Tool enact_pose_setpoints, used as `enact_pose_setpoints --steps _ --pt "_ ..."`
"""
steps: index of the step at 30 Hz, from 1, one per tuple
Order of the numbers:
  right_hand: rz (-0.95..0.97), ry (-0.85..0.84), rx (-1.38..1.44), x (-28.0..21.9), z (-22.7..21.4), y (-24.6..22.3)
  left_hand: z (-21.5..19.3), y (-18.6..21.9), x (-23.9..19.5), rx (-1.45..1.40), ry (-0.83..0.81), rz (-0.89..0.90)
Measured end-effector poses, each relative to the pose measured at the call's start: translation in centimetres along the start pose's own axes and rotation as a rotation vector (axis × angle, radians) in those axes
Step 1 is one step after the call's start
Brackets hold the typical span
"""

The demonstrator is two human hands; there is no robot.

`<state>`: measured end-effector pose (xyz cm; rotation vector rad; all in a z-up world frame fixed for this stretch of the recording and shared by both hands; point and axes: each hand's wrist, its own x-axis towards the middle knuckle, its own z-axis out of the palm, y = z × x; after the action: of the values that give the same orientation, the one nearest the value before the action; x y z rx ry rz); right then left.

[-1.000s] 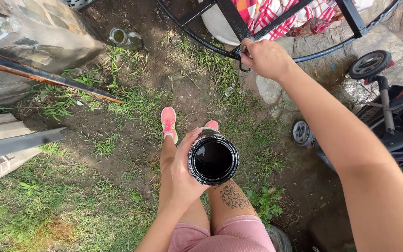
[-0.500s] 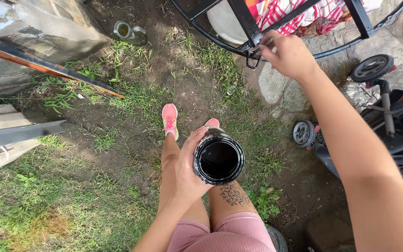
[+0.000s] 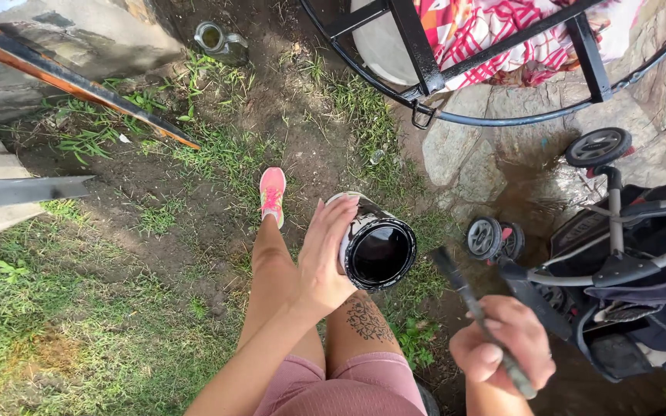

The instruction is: Painting a circular metal frame with black paint using a small brush

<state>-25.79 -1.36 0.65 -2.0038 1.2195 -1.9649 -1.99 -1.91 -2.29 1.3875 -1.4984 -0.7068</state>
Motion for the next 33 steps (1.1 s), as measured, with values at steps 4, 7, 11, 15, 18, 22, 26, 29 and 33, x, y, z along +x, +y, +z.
enact_pose_setpoints --steps 4,7,11,15,18,22,26,29,33 --pt "-0.078 -0.197 -0.006 1.2 1.3 -1.5 0.3 0.5 0.9 -0.045 -0.025 0.04" --pt "0.028 -0.384 0.003 1.9 1.3 -1.3 0.2 1.2 1.6 -0.028 -0.08 0.062" --pt "0.051 -0.447 -0.058 2.2 1.3 -1.0 0.4 0.9 2.1 -0.007 -0.122 0.044" --pt "0.419 -0.202 -0.074 0.5 1.6 -0.5 0.7 0.7 2.3 -0.024 -0.125 0.009" --pt "0.926 -0.066 0.12 3.2 3.8 -1.0 0.9 1.0 2.8 0.025 -0.108 0.032" --pt "0.932 -0.039 0.033 3.3 3.8 -0.4 1.2 1.2 3.4 0.069 -0.099 0.07" --pt "1.153 0.043 0.099 3.5 4.0 0.2 1.5 1.2 3.9 0.073 -0.132 0.039" --pt "1.102 0.015 0.032 3.5 4.0 0.3 1.9 1.2 4.1 0.104 -0.142 0.05" --pt "1.091 -0.011 0.077 4.1 4.0 0.3 2.3 1.2 4.8 0.076 -0.105 0.028"
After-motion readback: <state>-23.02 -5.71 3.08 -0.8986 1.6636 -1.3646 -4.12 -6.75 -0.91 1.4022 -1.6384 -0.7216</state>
